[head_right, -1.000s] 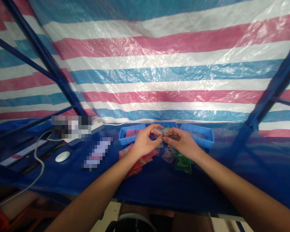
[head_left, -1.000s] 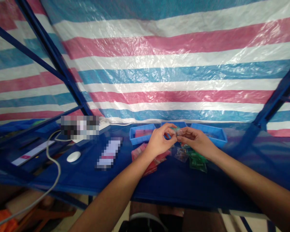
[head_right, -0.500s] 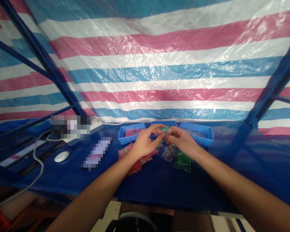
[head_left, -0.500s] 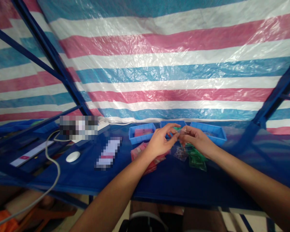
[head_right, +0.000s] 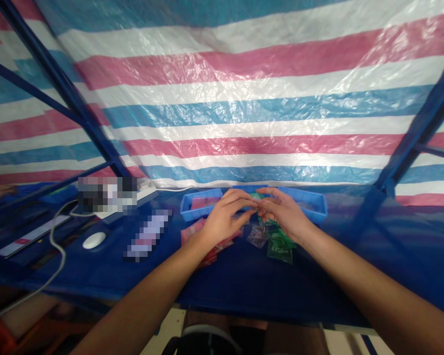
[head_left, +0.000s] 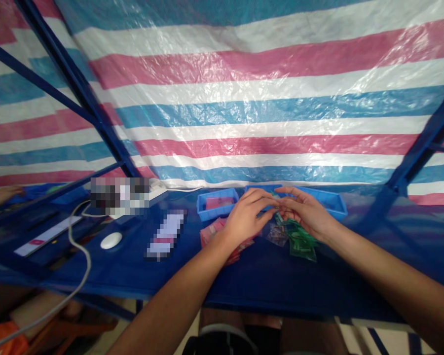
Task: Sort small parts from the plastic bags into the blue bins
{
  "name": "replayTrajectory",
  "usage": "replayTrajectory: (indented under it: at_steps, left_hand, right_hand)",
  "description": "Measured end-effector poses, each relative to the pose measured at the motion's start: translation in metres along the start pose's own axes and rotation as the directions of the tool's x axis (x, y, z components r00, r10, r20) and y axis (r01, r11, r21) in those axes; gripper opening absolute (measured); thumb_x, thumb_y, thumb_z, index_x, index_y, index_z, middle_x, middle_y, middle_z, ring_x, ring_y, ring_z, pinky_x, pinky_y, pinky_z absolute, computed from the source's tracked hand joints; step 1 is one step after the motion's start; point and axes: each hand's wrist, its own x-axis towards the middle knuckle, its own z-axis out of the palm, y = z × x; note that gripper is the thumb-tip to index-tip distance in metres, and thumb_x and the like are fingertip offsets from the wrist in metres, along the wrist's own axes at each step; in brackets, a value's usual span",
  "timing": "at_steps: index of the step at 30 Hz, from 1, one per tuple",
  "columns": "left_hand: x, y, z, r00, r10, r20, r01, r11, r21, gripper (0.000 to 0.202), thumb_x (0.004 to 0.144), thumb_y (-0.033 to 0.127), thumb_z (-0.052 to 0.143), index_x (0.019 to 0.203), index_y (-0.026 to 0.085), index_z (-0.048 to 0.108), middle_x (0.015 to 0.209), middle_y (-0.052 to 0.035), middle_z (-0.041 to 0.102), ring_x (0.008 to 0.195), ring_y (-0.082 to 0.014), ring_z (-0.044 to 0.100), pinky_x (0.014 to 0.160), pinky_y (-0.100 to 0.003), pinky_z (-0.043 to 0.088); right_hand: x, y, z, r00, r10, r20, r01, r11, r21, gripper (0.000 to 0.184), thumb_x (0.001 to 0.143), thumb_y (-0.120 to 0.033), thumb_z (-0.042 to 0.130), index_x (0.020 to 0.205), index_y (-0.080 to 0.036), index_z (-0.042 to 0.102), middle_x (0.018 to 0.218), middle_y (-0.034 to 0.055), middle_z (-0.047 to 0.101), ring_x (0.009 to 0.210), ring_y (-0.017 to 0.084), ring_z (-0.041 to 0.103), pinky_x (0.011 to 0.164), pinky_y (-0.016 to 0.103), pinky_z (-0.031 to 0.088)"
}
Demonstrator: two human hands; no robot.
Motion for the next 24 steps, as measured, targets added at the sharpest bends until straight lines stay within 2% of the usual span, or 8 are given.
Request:
replayTrajectory:
  at_steps: [2,5,9,12,17,20,22,24]
  left_hand:
    - [0.000,-0.001,0.000,1.000,-0.015,-0.013,0.014,1.000,-0.018,0.016,0.103,0.025,0.067,0.116,0.021,0.076,0.117,-0.0096,0.078,0.117,-0.0254,0.069,0.108,-0.045,0.053]
    - [0.002,0.002,-0.002,0.995,-0.077,-0.062,0.073,0.995,-0.061,0.013,0.102,0.025,0.068,0.112,0.020,0.075,0.109,-0.0083,0.080,0.106,-0.0239,0.072,0.101,-0.042,0.056]
    - [0.002,0.005,-0.004,0.957,-0.258,-0.134,0.241,0.962,-0.130,0.020,0.102,0.027,0.068,0.120,0.020,0.073,0.110,-0.0069,0.080,0.095,-0.0202,0.074,0.085,-0.033,0.059]
    - [0.001,0.004,-0.004,0.919,-0.387,-0.078,0.367,0.910,-0.193,0.028,0.103,0.033,0.066,0.128,0.020,0.068,0.101,-0.0046,0.079,0.083,-0.0172,0.073,0.067,-0.025,0.056]
    - [0.001,-0.001,-0.001,0.908,-0.415,-0.060,0.400,0.899,-0.176,0.040,0.104,0.034,0.065,0.141,0.020,0.060,0.121,-0.0094,0.078,0.104,-0.0210,0.075,0.081,-0.030,0.059]
    - [0.001,-0.003,0.000,0.926,-0.376,-0.014,0.373,0.921,-0.114,0.035,0.105,0.034,0.063,0.136,0.018,0.064,0.120,-0.0109,0.078,0.105,-0.0227,0.075,0.092,-0.036,0.060]
    - [0.000,-0.003,-0.001,0.945,-0.317,0.077,0.320,0.947,-0.040,0.025,0.105,0.033,0.061,0.123,0.019,0.072,0.112,-0.0096,0.079,0.104,-0.0233,0.075,0.097,-0.037,0.059]
    - [-0.002,-0.002,-0.002,0.951,-0.250,0.180,0.248,0.968,0.036,0.022,0.105,0.033,0.061,0.114,0.019,0.076,0.110,-0.0090,0.078,0.103,-0.0238,0.075,0.098,-0.037,0.058]
  right_hand:
    - [0.001,0.002,-0.002,1.000,-0.011,0.020,0.012,0.999,-0.037,0.054,0.075,-0.045,0.094,0.121,-0.026,0.073,0.082,0.0009,0.074,0.071,0.017,0.065,0.064,0.030,0.053]
    - [0.003,0.002,-0.004,0.996,-0.063,0.056,0.072,0.983,-0.167,0.041,0.082,-0.056,0.088,0.108,-0.026,0.078,0.084,0.0021,0.073,0.073,0.018,0.065,0.065,0.031,0.052]
    - [0.001,0.000,-0.002,0.985,-0.114,0.133,0.152,0.933,-0.326,0.042,0.087,-0.066,0.080,0.096,-0.025,0.078,0.083,0.0017,0.071,0.066,0.017,0.060,0.063,0.034,0.049]
    - [0.001,0.000,-0.001,0.980,-0.127,0.154,0.178,0.907,-0.382,0.042,0.084,-0.064,0.084,0.096,-0.025,0.077,0.073,-0.0013,0.065,0.058,0.014,0.052,0.056,0.032,0.041]
    - [0.011,-0.004,-0.020,0.958,-0.287,0.023,0.258,0.818,-0.514,0.043,0.087,-0.067,0.078,0.091,-0.025,0.073,0.071,-0.0002,0.065,0.058,0.017,0.050,0.057,0.033,0.038]
    - [0.017,-0.015,-0.042,0.855,-0.515,-0.055,0.309,0.592,-0.744,0.039,0.092,-0.064,0.073,0.089,-0.025,0.072,0.078,0.0039,0.068,0.067,0.022,0.058,0.066,0.037,0.046]
    - [0.020,-0.023,-0.054,0.754,-0.657,-0.010,0.289,0.344,-0.893,0.032,0.097,-0.055,0.069,0.090,-0.024,0.072,0.084,0.0073,0.068,0.073,0.024,0.061,0.072,0.039,0.048]
    - [0.021,-0.027,-0.062,0.723,-0.687,0.068,0.237,0.155,-0.959,0.025,0.098,-0.047,0.067,0.093,-0.024,0.073,0.088,0.0095,0.068,0.078,0.027,0.064,0.076,0.041,0.049]
